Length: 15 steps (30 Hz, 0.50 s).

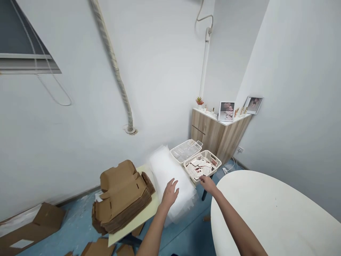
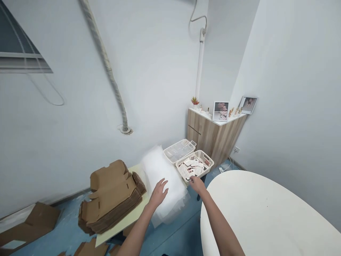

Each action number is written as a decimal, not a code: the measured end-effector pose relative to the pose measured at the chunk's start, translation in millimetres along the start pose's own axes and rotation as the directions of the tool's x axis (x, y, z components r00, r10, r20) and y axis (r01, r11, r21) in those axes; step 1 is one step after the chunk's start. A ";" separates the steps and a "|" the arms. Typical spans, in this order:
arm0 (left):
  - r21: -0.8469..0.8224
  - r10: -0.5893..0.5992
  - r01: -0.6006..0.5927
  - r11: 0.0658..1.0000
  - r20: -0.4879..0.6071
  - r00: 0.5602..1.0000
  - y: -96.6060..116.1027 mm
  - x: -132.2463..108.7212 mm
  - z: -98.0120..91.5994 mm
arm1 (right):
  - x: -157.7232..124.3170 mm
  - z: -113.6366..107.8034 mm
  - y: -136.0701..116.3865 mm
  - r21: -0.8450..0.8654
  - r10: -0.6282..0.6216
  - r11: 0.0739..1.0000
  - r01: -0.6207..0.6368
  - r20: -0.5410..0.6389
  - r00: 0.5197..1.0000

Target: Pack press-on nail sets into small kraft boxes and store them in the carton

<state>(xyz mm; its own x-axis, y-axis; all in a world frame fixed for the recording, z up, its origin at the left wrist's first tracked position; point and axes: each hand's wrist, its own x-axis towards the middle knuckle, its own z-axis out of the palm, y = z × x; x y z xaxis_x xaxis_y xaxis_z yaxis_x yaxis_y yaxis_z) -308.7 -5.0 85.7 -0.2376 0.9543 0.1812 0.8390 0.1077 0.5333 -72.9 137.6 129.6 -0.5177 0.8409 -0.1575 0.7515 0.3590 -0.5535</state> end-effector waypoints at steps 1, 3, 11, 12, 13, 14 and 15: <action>0.000 0.006 -0.006 1.000 0.010 1.000 -1.7 17.5 1.0 | 11.8 -0.7 -5.2 -0.001 0.001 1.000 -0.001 -0.005 1.000; 0.013 0.013 -0.013 1.000 0.040 0.999 -4.4 52.6 3.7 | 35.0 0.8 -13.0 -0.001 0.004 1.000 -0.004 -0.025 1.000; 0.141 0.121 -0.155 0.978 0.224 0.967 -31.4 158.6 30.4 | 145.6 13.3 -31.2 -0.055 0.065 0.996 -0.077 -0.186 0.980; 0.149 0.139 -0.177 0.973 0.236 0.962 -36.4 164.9 34.5 | 161.0 13.7 -33.7 -0.071 0.075 0.993 -0.091 -0.201 0.977; 0.156 0.153 -0.194 0.969 0.242 0.958 -41.2 169.4 38.3 | 176.1 13.9 -36.2 -0.089 0.087 0.990 -0.107 -0.209 0.974; 0.162 0.166 -0.208 0.965 0.241 0.956 -45.8 172.3 41.6 | 190.6 14.1 -38.7 -0.109 0.097 0.986 -0.122 -0.210 0.973; 0.168 0.178 -0.220 0.961 0.234 0.956 -49.9 173.9 44.4 | 204.2 14.3 -40.9 -0.135 0.102 0.982 -0.131 -0.205 0.973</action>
<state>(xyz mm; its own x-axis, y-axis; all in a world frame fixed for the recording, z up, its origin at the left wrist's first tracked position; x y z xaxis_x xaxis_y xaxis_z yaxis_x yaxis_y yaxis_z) -370.2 167.9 53.9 0.0361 0.9965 0.0748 0.9408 -0.0592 0.3338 -215.2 288.8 108.4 -0.3435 0.9382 -0.0422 0.8614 0.2968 -0.4121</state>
